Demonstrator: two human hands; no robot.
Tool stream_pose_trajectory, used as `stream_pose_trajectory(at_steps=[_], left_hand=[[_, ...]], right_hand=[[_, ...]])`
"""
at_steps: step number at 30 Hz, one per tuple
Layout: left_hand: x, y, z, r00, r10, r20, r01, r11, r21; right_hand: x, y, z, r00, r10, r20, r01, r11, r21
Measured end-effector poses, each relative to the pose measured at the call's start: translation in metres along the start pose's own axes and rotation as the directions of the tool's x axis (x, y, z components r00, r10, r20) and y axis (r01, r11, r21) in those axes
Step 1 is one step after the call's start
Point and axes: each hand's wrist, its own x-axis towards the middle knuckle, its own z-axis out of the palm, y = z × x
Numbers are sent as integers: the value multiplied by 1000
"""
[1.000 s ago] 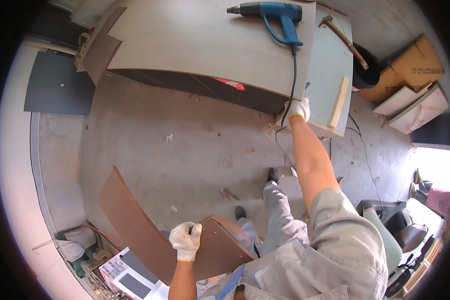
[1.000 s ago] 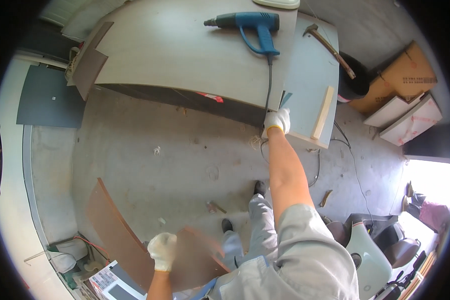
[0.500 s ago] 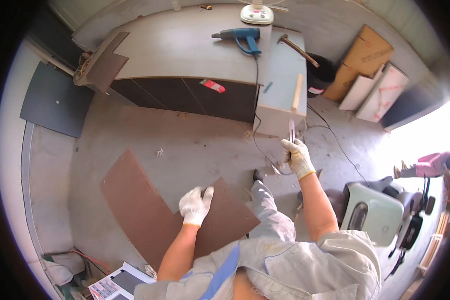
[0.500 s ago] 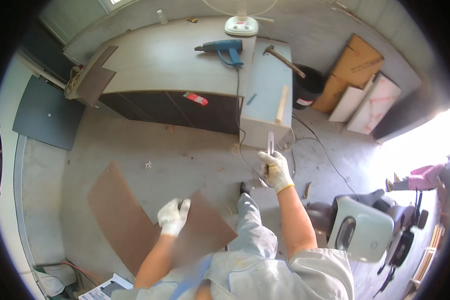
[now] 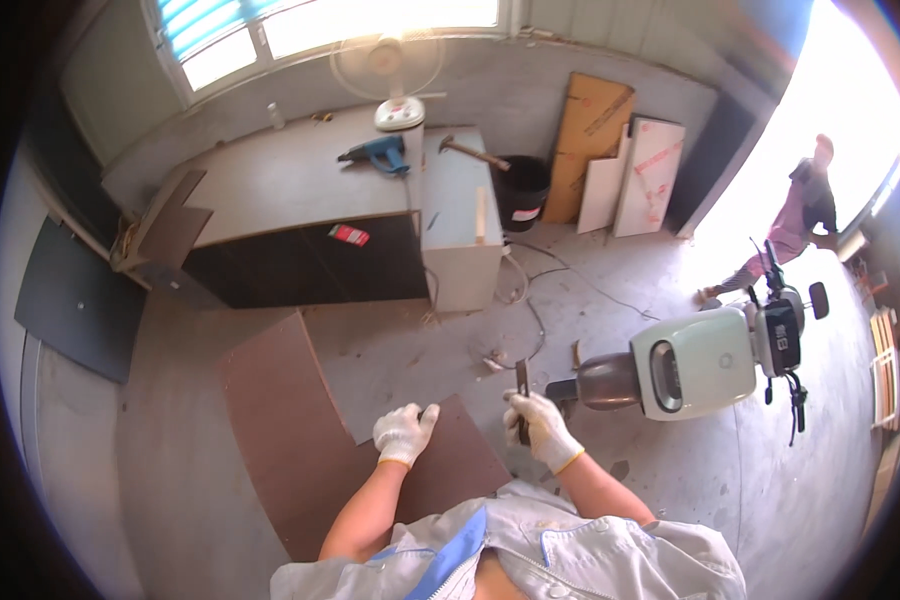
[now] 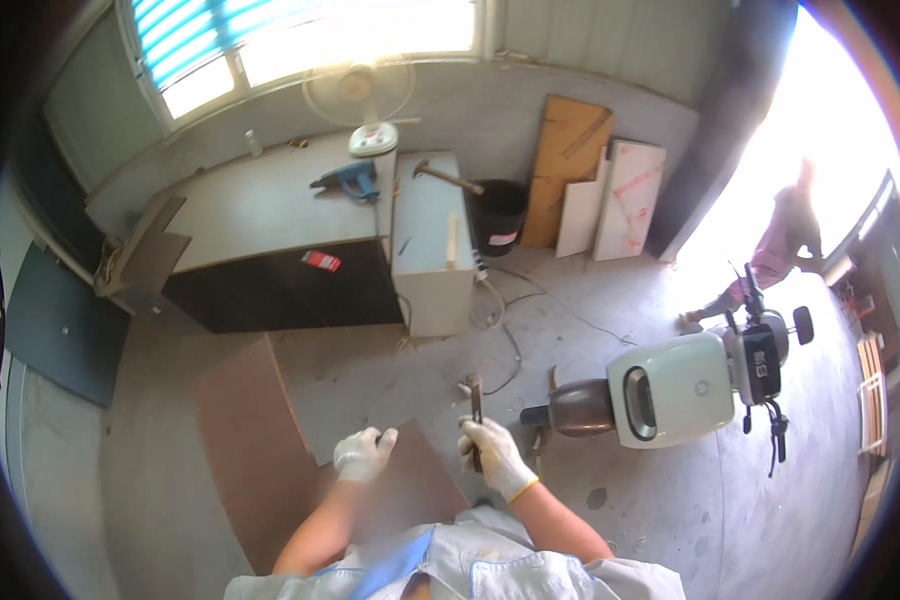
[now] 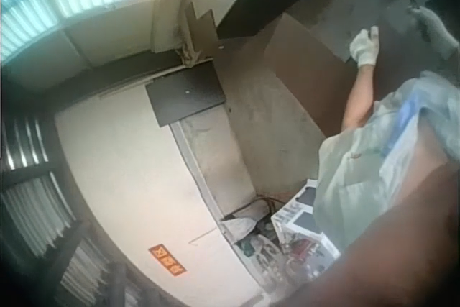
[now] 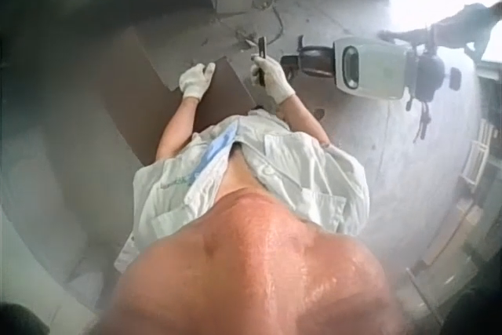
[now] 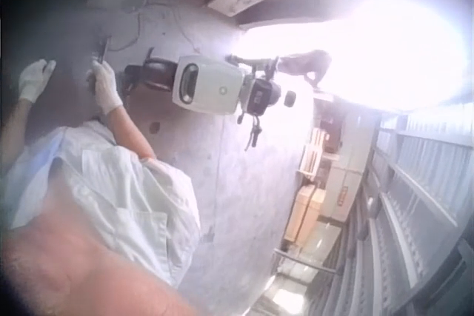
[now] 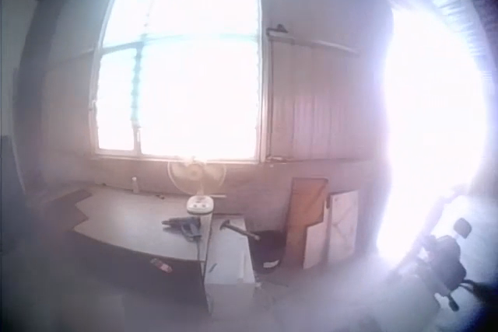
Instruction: The person prepares an L-shaped wooden panel by using a utility knife to trim excess material from the edges, applies heat with a heat gun to bond the edge banding, and uses a wooden block to press the edges firm before final trimming.
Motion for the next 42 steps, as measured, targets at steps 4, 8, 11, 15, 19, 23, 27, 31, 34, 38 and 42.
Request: stream_pose_trajectory(at_steps=[4, 8, 11, 15, 19, 23, 27, 31, 34, 38, 42], left_hand=[[-17, 22, -1, 998, 58, -23, -56, 996, 62], [-28, 39, 4, 994, 105, 19, -106, 992, 71], [-36, 42, 8, 988, 82, 130, -102, 983, 154], [-38, 82, -30, 963, 194, 189, -241, 931, 275], [-15, 84, 4, 846, 307, 436, -217, 945, -244], [14, 74, 41, 796, 520, 310, -418, 843, -340], [4, 101, -8, 804, 260, 534, -54, 928, -370], [7, 86, 6, 785, 277, 554, -66, 927, -369], [0, 95, -2, 759, 236, 607, 13, 926, -376], [1, 100, 5, 752, 270, 602, -24, 923, -384], [15, 110, -9, 656, 257, 710, 0, 940, -341]], right_hand=[[-43, 6, -40, 996, 85, -34, -85, 996, 23], [-64, 14, -75, 978, 161, -136, -168, 985, -42], [-87, 19, -86, 969, 178, -169, -208, 960, -185], [-98, 31, -93, 979, 109, -174, -156, 946, -283], [-94, 3, -49, 964, 109, -243, -245, 719, -650], [-45, 20, -62, 910, -159, 382, 330, -279, -902], [-55, -8, 1, 976, 55, -212, -216, 404, -889], [-48, -6, -8, 983, 95, -159, -185, 427, -885], [-35, -10, -36, 990, 72, -122, -138, 302, -943], [-19, -22, -26, 977, 171, -129, -158, 170, -973], [-43, -48, 3, 944, 259, -206, -281, 296, -913]])
